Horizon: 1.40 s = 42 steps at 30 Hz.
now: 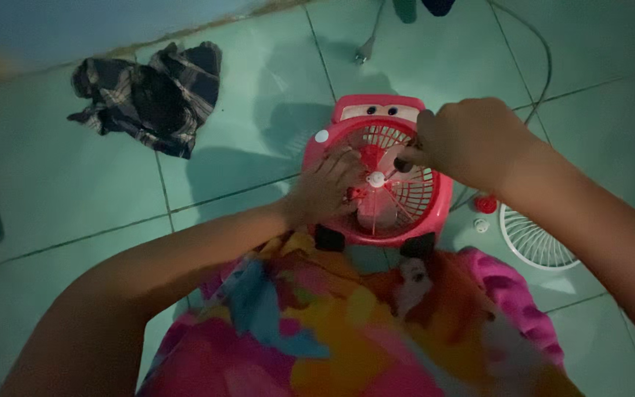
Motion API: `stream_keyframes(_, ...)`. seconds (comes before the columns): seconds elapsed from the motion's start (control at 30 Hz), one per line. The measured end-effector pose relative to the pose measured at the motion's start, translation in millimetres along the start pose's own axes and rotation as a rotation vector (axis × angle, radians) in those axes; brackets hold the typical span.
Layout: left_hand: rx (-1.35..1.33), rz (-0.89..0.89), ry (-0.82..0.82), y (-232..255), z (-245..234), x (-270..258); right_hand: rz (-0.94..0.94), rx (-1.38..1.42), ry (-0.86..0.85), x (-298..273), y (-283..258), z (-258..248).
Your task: The person disassembles a pink car-shaped electric fan on the floor. They use a screwdriver to remove screws from the rear grille, then detach the front grille and the central hub cap to access the fan blades.
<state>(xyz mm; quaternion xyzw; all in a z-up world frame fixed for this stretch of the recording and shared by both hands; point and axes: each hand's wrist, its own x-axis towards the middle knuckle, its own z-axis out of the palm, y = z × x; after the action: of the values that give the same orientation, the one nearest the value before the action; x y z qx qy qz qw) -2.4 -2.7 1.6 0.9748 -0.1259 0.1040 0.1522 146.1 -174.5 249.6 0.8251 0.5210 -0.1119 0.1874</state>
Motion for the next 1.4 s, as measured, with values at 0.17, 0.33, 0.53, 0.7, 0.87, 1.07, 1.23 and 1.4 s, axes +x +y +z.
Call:
stream_keyframes(0.17, 0.006, -0.046, -0.04, 0.4, 2.8, -3.3, 0.031, -0.058, -0.113, 9.7, -4.9, -0.3)
stream_keyframes(0.33, 0.053, -0.042, -0.057, 0.4, 8.6, -4.6, -0.099, -0.22, 0.033, 5.0, -12.2, 7.5)
stream_keyframes(0.53, 0.075, -0.014, 0.017, 0.9, 10.7, -4.8, 0.066, 0.116, -0.236, 7.9, 6.4, -15.0)
stream_keyframes(0.7, -0.05, -0.091, -0.085, 0.9, 0.0, -5.9, -0.052, 0.114, -0.19, -2.5, 13.0, -20.3)
stream_keyframes(0.87, -0.059, -0.067, -0.026, 6.4, -3.6, -2.1, -0.206, 0.049, 0.06, -3.1, 14.5, -13.8)
stream_keyframes(1.07, -0.039, -0.014, 0.016, 3.7, -2.6, -4.0, -0.236, 0.104, 0.083, 3.5, 18.6, -12.4)
stream_keyframes(1.23, 0.025, -0.061, 0.042, 8.3, 4.3, -2.5, -0.05, 0.11, -0.074, 8.8, 17.1, -17.5)
stream_keyframes(1.4, 0.014, -0.077, -0.058, 6.7, 0.5, -5.6, -0.035, 0.065, -0.117, 7.1, 4.5, -15.3)
